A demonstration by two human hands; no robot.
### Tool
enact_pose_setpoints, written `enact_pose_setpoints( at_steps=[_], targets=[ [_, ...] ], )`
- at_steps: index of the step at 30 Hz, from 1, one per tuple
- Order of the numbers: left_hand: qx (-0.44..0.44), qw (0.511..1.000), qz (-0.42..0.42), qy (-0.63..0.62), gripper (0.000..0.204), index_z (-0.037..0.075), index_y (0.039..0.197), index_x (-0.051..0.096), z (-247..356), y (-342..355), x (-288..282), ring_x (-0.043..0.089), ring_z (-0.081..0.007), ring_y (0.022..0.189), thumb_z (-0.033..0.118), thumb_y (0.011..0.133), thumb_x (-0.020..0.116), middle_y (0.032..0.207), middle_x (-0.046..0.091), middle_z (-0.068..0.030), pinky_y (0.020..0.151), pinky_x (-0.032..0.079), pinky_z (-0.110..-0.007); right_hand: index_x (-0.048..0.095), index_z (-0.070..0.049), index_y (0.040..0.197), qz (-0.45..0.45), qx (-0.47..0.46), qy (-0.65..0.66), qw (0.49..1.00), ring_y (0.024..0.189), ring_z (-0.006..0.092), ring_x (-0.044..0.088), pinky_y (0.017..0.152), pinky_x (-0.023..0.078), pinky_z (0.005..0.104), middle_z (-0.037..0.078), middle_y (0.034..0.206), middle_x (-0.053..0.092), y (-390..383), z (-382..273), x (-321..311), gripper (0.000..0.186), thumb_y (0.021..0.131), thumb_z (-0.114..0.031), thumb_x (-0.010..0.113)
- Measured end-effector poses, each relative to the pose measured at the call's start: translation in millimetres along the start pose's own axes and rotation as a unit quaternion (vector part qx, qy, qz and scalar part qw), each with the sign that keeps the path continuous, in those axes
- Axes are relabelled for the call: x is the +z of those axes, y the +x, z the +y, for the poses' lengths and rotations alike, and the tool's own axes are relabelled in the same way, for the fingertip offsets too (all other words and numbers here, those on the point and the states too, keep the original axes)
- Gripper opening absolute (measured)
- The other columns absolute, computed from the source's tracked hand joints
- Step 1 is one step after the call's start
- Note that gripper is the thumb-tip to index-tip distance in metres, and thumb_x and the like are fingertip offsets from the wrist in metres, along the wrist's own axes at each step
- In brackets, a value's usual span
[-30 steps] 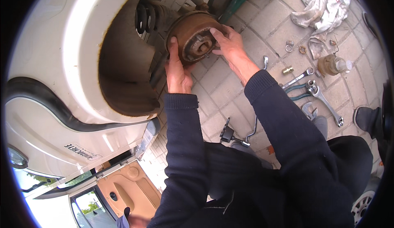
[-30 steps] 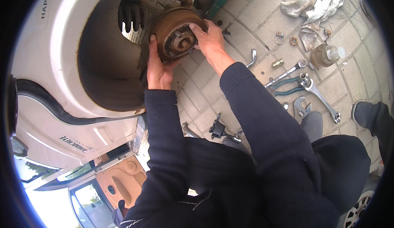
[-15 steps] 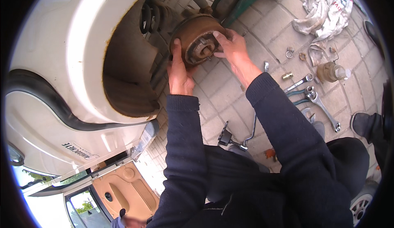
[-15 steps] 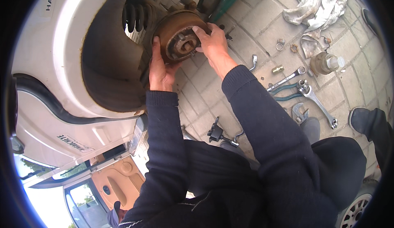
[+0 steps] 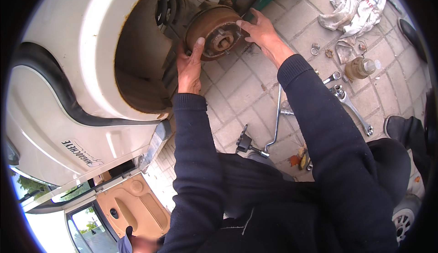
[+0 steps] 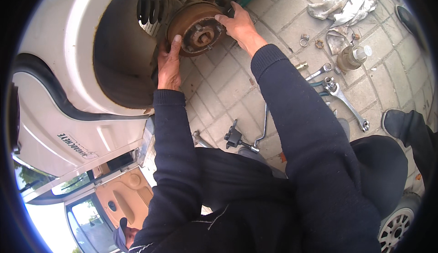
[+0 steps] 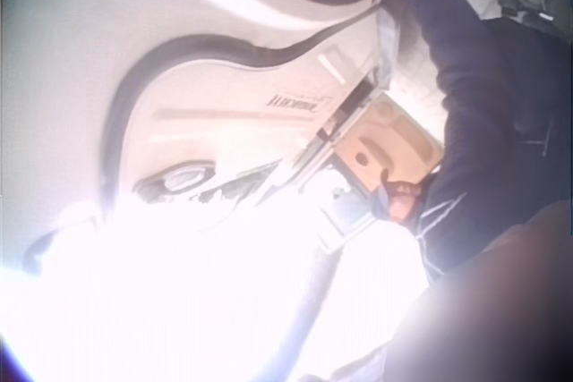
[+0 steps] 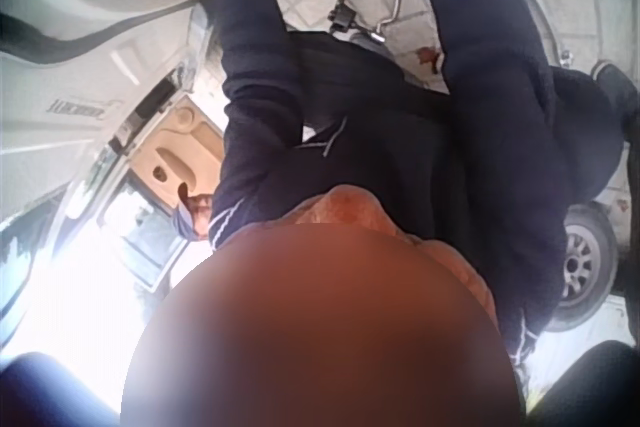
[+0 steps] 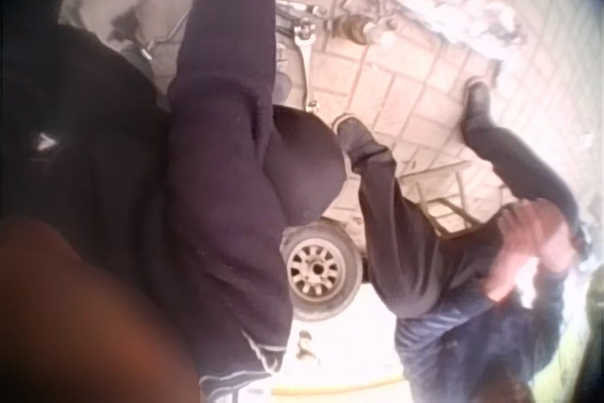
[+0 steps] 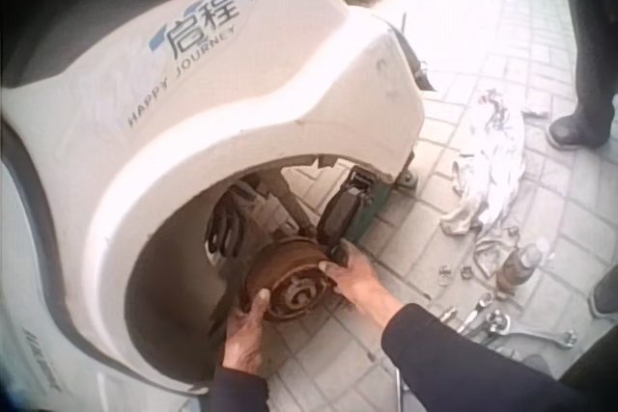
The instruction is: The person installs a brake drum onto a vehicle hub. They position the drum, insert a retaining clip, and use a hammer to tap the drum into place. A second person briefly wipes the hub area with a cloth.
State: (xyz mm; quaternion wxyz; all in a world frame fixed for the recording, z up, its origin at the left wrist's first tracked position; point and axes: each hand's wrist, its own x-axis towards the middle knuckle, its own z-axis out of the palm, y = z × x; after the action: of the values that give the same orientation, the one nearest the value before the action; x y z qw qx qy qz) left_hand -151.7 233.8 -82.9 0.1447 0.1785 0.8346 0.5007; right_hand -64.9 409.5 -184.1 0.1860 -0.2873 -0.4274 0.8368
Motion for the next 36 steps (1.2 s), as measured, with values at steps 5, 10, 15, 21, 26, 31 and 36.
enact_pose_setpoints(
  at_steps=[5,10,15,21,26,31,36],
  targets=[
    [0.077,0.997,0.023,0.005,0.085,-0.013,0.144,0.047,-13,16,-3,0.056,-0.0247,0.127,0.023,0.08,0.09,0.138,0.06,-0.0204,0.11,0.041,-0.033,0.036,0.005,0.155,-0.063,-0.046,-0.027,0.997,0.128,0.0328,0.059,0.097,0.058,0.0441,0.024,0.148,0.051,6,-4,-7,0.072,0.097,-0.018,0.071],
    [0.123,0.991,0.009,-0.049,0.065,-0.011,0.129,0.058,-22,19,-1,0.064,-0.0206,0.112,0.016,0.08,0.09,0.123,0.069,-0.0156,0.101,0.048,-0.032,0.047,0.005,0.149,-0.07,-0.031,-0.044,0.996,0.12,0.028,0.065,0.095,0.06,0.0408,0.018,0.139,0.061,10,-2,-11,0.06,0.098,-0.019,0.071],
    [0.158,0.987,0.028,-0.014,0.067,-0.011,0.131,0.058,-24,18,-1,0.065,-0.0218,0.11,0.015,0.079,0.091,0.121,0.069,-0.0163,0.1,0.05,-0.032,0.045,0.008,0.148,-0.064,0.004,-0.059,0.996,0.119,0.0322,0.065,0.096,0.058,0.0417,0.024,0.136,0.061,14,-4,-13,0.067,0.096,-0.023,0.074],
    [0.142,0.988,0.039,0.041,0.077,-0.014,0.137,0.052,-18,17,2,0.058,-0.0247,0.124,0.026,0.082,0.089,0.133,0.063,-0.0207,0.109,0.042,-0.034,0.044,0.013,0.146,0.078,0.009,-0.005,0.997,0.114,0.0305,0.066,0.093,0.056,0.0388,0.03,0.132,0.061,-8,22,0,0.078,0.092,-0.03,0.078],
    [0.166,0.986,0.018,0.032,0.08,-0.015,0.139,0.05,-12,1,-5,0.056,-0.0271,0.129,0.033,0.085,0.085,0.14,0.059,-0.024,0.111,0.04,-0.034,0.062,0.008,0.127,0.101,0.061,-0.174,0.978,0.099,0.0277,0.071,0.083,0.057,0.0379,0.019,0.111,0.072,-32,60,-62,0.057,0.093,-0.036,0.075],
    [0.143,0.974,0.075,0.157,0.079,-0.014,0.139,0.051,0,-36,-27,0.054,-0.0358,0.134,0.038,0.087,0.08,0.14,0.057,-0.0313,0.114,0.039,-0.04,0.077,-0.009,0.1,0.043,-0.044,-0.545,0.836,0.094,0.0402,0.069,0.086,0.053,0.0495,0.009,0.099,0.077,-46,80,-97,0.027,0.087,-0.033,0.075],
    [0.041,0.988,0.054,0.136,0.074,-0.012,0.139,0.053,4,-78,-37,0.055,-0.0374,0.134,0.036,0.089,0.078,0.139,0.058,-0.0315,0.113,0.041,-0.043,0.074,-0.011,0.094,-0.092,-0.149,-0.708,0.684,0.103,0.0302,0.063,0.091,0.045,0.0433,0.008,0.1,0.073,-77,136,-50,0.025,0.083,-0.033,0.078]
  ],
)
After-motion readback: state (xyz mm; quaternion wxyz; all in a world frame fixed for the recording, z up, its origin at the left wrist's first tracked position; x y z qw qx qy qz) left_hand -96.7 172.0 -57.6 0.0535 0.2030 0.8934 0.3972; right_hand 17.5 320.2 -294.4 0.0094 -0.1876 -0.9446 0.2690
